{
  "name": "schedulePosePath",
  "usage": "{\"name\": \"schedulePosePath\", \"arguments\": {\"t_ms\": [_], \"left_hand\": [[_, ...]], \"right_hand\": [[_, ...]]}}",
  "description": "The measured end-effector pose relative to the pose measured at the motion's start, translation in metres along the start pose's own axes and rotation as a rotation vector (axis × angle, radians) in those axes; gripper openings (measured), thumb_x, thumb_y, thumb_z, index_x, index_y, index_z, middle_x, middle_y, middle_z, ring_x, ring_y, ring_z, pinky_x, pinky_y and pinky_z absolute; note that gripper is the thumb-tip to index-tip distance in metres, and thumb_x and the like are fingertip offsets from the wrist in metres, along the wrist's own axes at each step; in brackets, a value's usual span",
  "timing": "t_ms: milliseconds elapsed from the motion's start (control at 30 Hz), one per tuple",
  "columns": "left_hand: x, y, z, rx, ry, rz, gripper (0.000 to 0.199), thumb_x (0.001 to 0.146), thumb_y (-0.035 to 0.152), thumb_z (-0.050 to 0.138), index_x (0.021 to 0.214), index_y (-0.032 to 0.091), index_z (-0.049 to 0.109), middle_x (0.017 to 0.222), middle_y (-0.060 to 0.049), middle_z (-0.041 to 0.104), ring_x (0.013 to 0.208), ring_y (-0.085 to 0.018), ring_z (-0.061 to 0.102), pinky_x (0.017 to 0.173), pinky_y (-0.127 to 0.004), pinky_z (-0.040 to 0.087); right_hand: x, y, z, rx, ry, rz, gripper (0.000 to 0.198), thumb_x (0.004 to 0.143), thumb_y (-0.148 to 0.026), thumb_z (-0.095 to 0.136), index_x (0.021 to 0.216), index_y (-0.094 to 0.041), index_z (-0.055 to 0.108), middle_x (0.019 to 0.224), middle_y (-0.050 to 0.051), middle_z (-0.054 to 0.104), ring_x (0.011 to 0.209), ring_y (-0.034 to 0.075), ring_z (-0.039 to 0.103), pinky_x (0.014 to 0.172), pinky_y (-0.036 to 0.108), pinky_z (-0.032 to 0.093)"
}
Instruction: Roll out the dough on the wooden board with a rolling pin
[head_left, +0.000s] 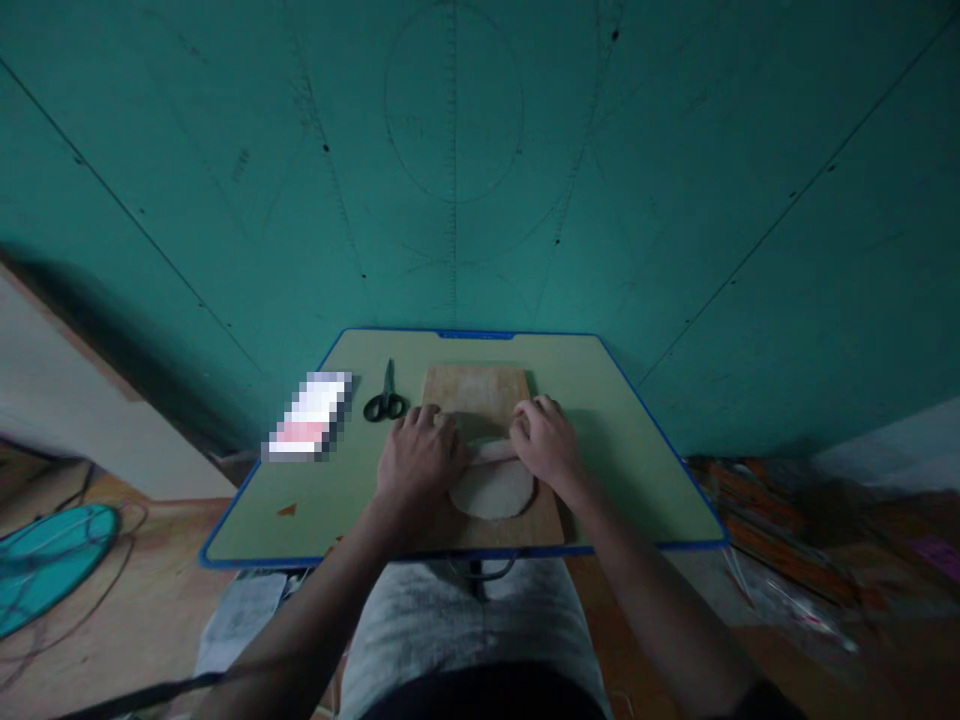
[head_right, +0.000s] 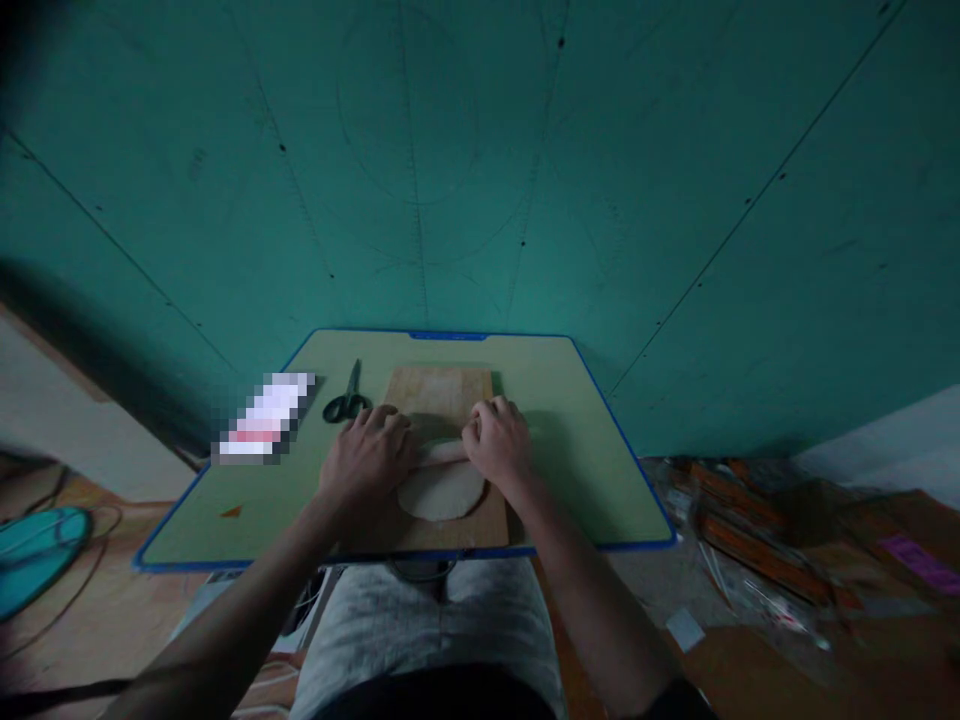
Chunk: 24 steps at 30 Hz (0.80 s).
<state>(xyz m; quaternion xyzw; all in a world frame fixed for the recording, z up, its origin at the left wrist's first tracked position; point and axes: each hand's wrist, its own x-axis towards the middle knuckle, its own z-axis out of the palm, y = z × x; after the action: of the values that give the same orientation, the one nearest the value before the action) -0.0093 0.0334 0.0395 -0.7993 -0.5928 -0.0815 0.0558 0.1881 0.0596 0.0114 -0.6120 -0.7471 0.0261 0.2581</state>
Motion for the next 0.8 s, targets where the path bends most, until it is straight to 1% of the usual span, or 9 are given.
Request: {"name": "schedulePosePath", "arguments": {"t_ms": [100, 200, 300, 400, 500, 600, 733, 800], "left_hand": [[0.014, -0.006, 0.001, 0.009, -0.026, 0.007, 0.031, 0.098, 0.033, 0.041, 0.101, 0.016, 0.068, 0.107, -0.013, 0.066, 0.100, -0.029, 0.061, 0.082, -0.039, 0.048], [0.026, -0.015, 0.007, -0.009, -0.028, 0.008, 0.031, 0.097, 0.030, 0.042, 0.100, 0.015, 0.069, 0.105, -0.015, 0.066, 0.101, -0.029, 0.062, 0.084, -0.038, 0.049], [0.036, -0.022, 0.014, -0.037, -0.045, -0.008, 0.030, 0.095, 0.028, 0.043, 0.100, 0.013, 0.070, 0.106, -0.016, 0.067, 0.105, -0.029, 0.062, 0.088, -0.037, 0.049], [0.043, -0.025, 0.016, -0.032, -0.049, -0.040, 0.032, 0.095, 0.027, 0.042, 0.099, 0.013, 0.071, 0.105, -0.016, 0.067, 0.105, -0.029, 0.063, 0.088, -0.037, 0.050], [0.046, -0.024, 0.015, -0.010, -0.068, -0.108, 0.034, 0.094, 0.029, 0.042, 0.103, 0.012, 0.071, 0.104, -0.017, 0.068, 0.103, -0.029, 0.065, 0.086, -0.036, 0.051], [0.044, -0.023, 0.015, -0.019, -0.094, -0.178, 0.038, 0.095, 0.034, 0.041, 0.106, 0.012, 0.070, 0.105, -0.017, 0.070, 0.101, -0.029, 0.067, 0.082, -0.036, 0.053], [0.035, -0.021, 0.013, -0.031, -0.170, -0.236, 0.048, 0.097, 0.042, 0.034, 0.101, 0.013, 0.072, 0.096, -0.017, 0.073, 0.091, -0.030, 0.072, 0.073, -0.036, 0.054], [0.029, -0.019, 0.011, -0.016, -0.201, -0.225, 0.050, 0.098, 0.044, 0.033, 0.099, 0.014, 0.073, 0.092, -0.018, 0.074, 0.088, -0.031, 0.073, 0.070, -0.036, 0.054]], "right_hand": [[0.011, -0.002, -0.001, -0.078, -0.044, 0.037, 0.015, 0.085, -0.016, 0.050, 0.088, -0.019, 0.065, 0.095, 0.009, 0.063, 0.092, 0.023, 0.057, 0.080, 0.031, 0.041], [0.024, -0.005, -0.003, -0.111, -0.113, 0.087, 0.015, 0.087, -0.019, 0.051, 0.088, -0.019, 0.066, 0.095, 0.009, 0.067, 0.090, 0.021, 0.060, 0.076, 0.029, 0.040], [0.037, -0.009, -0.003, -0.129, -0.206, 0.166, 0.021, 0.091, -0.023, 0.048, 0.092, -0.020, 0.068, 0.096, 0.008, 0.072, 0.087, 0.020, 0.063, 0.071, 0.028, 0.038], [0.047, -0.011, 0.001, -0.164, -0.280, 0.202, 0.028, 0.094, -0.028, 0.045, 0.092, -0.021, 0.072, 0.100, 0.009, 0.075, 0.088, 0.021, 0.066, 0.070, 0.028, 0.038], [0.050, -0.009, 0.007, -0.187, -0.290, 0.192, 0.033, 0.095, -0.028, 0.043, 0.091, -0.021, 0.074, 0.103, 0.010, 0.076, 0.091, 0.021, 0.067, 0.071, 0.028, 0.039], [0.049, -0.006, 0.010, -0.192, -0.269, 0.159, 0.033, 0.095, -0.027, 0.043, 0.090, -0.020, 0.075, 0.103, 0.010, 0.076, 0.093, 0.020, 0.067, 0.073, 0.027, 0.039], [0.046, -0.004, 0.010, -0.179, -0.256, 0.126, 0.029, 0.095, -0.024, 0.045, 0.090, -0.021, 0.074, 0.104, 0.009, 0.076, 0.093, 0.019, 0.067, 0.071, 0.027, 0.038], [0.046, -0.005, 0.008, -0.168, -0.261, 0.138, 0.028, 0.095, -0.025, 0.046, 0.090, -0.021, 0.073, 0.102, 0.008, 0.076, 0.090, 0.019, 0.066, 0.067, 0.027, 0.036]]}}
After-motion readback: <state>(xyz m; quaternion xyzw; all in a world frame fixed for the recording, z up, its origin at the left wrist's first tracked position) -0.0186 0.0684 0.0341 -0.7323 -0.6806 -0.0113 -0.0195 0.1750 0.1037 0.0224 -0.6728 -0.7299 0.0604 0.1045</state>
